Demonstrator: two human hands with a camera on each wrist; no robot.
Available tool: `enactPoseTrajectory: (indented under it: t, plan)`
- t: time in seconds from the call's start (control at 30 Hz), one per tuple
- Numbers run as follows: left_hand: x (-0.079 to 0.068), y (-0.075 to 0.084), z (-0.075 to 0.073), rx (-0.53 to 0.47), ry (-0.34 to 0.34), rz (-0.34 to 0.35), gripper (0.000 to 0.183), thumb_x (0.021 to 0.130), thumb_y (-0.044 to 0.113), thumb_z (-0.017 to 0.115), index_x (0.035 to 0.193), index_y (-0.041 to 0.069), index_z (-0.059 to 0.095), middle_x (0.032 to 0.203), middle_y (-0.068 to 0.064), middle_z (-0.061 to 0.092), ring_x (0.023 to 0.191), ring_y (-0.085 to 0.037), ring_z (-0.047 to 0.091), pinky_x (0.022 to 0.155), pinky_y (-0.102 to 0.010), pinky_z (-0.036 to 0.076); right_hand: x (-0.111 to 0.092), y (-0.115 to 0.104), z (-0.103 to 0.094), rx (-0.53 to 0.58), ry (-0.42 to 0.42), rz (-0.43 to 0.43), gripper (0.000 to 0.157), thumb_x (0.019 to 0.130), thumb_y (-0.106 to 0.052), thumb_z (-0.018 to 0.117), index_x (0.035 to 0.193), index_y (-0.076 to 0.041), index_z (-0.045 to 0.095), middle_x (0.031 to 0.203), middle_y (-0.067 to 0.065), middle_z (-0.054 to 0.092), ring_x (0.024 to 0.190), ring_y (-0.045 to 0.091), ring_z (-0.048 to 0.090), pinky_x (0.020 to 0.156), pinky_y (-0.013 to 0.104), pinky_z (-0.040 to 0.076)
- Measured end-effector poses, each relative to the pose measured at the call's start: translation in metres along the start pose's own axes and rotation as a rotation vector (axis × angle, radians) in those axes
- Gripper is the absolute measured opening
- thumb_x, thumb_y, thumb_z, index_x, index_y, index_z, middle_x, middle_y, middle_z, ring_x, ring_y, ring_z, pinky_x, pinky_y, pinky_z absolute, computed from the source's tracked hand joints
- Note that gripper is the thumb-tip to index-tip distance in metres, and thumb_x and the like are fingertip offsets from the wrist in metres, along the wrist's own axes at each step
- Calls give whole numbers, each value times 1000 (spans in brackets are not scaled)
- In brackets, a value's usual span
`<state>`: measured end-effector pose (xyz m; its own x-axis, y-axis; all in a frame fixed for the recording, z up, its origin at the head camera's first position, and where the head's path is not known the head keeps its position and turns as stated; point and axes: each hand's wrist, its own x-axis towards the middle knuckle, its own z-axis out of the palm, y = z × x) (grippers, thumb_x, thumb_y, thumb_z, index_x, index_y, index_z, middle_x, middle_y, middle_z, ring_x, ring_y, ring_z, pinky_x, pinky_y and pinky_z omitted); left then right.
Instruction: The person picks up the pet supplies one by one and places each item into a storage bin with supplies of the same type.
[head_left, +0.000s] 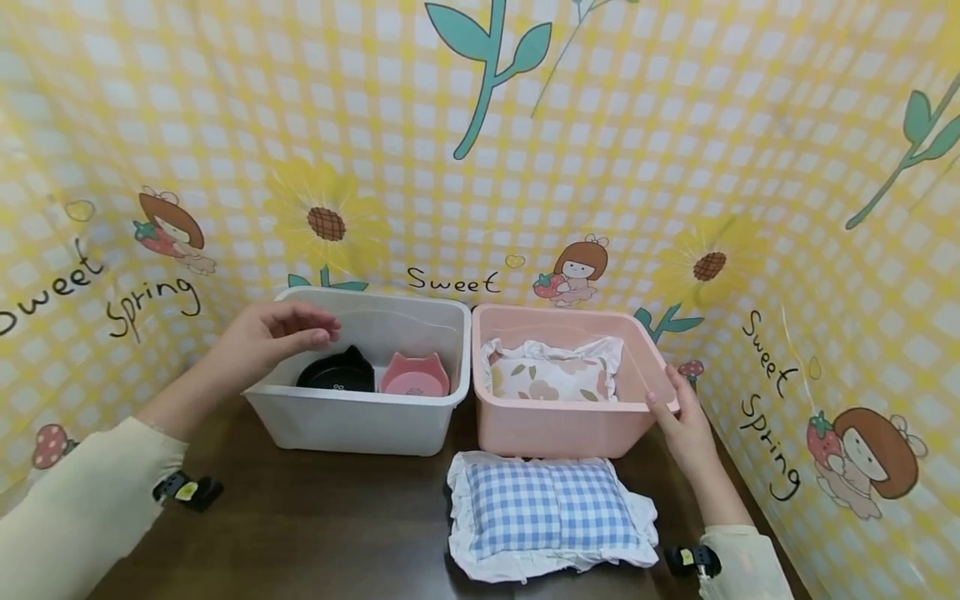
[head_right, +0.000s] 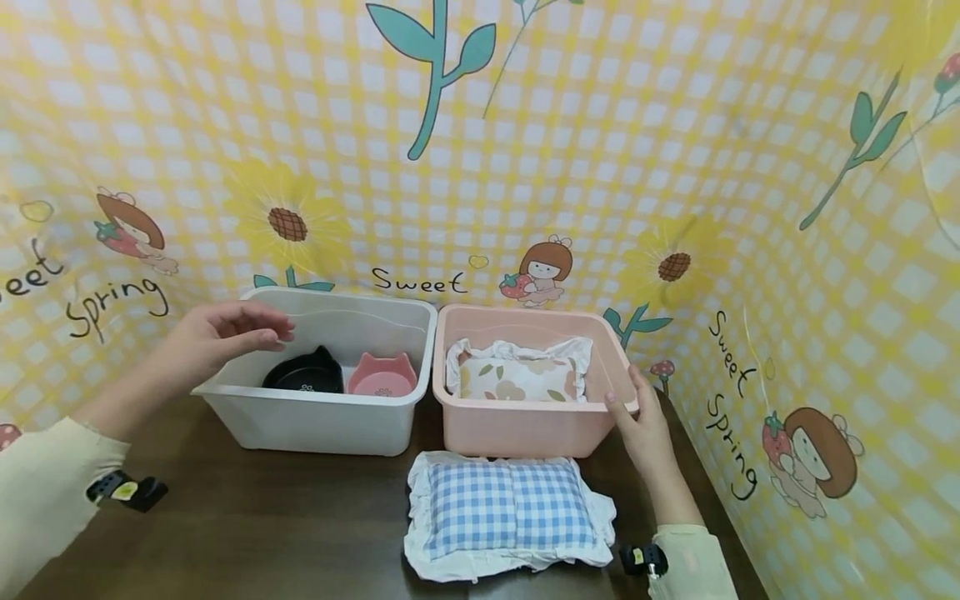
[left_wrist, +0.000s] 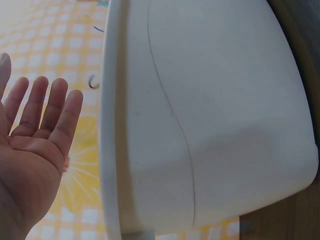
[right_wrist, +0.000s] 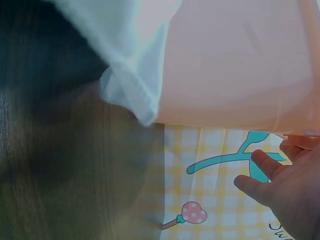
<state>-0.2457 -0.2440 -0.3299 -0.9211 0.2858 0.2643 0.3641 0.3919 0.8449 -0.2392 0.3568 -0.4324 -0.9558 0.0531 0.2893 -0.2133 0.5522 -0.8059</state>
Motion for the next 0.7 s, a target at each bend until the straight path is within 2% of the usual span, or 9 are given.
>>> enactPoseTrajectory:
  t: [0.23, 0.33, 0.5, 0.57, 0.7]
  plan:
    - [-22, 14, 17, -50, -12, 80, 25, 92, 20, 66, 115, 11, 66, 110, -8, 69, 93, -16, 68, 74, -26, 56, -2, 1, 0, -4, -4, 13, 69, 98, -35, 54, 154, -14, 20, 157, 16, 25, 139, 40, 31, 108, 59, 29]
    - [-29, 18, 26, -176, -36, 152, 24, 93, 7, 62, 116, 2, 63, 110, -13, 68, 94, -20, 69, 76, -29, 57, -5, -6, -1, 11, -15, 31, 70, 98, -33, 54, 154, -12, 19, 156, 18, 25, 139, 42, 31, 108, 60, 29]
    - [-44, 18, 51, -433, -100, 341, 28, 89, -17, 53, 116, -13, 57, 112, -24, 64, 100, -30, 67, 83, -38, 56, -10, -30, -5, 25, -9, 26, 69, 98, -27, 55, 152, -4, 20, 154, 23, 26, 137, 45, 31, 107, 63, 28]
    - [-52, 16, 62, -467, -132, 398, 30, 87, -19, 54, 116, -13, 56, 113, -25, 63, 103, -31, 65, 85, -38, 55, -11, -36, -6, 17, -11, 20, 68, 98, -26, 54, 151, -1, 21, 154, 24, 26, 137, 46, 31, 107, 63, 28]
    - [-65, 14, 80, -499, -174, 421, 32, 85, -18, 57, 117, -11, 56, 114, -26, 62, 103, -34, 65, 85, -38, 55, -13, -41, -4, 22, -23, 29, 68, 99, -26, 53, 151, -1, 20, 154, 24, 26, 138, 45, 31, 108, 61, 28]
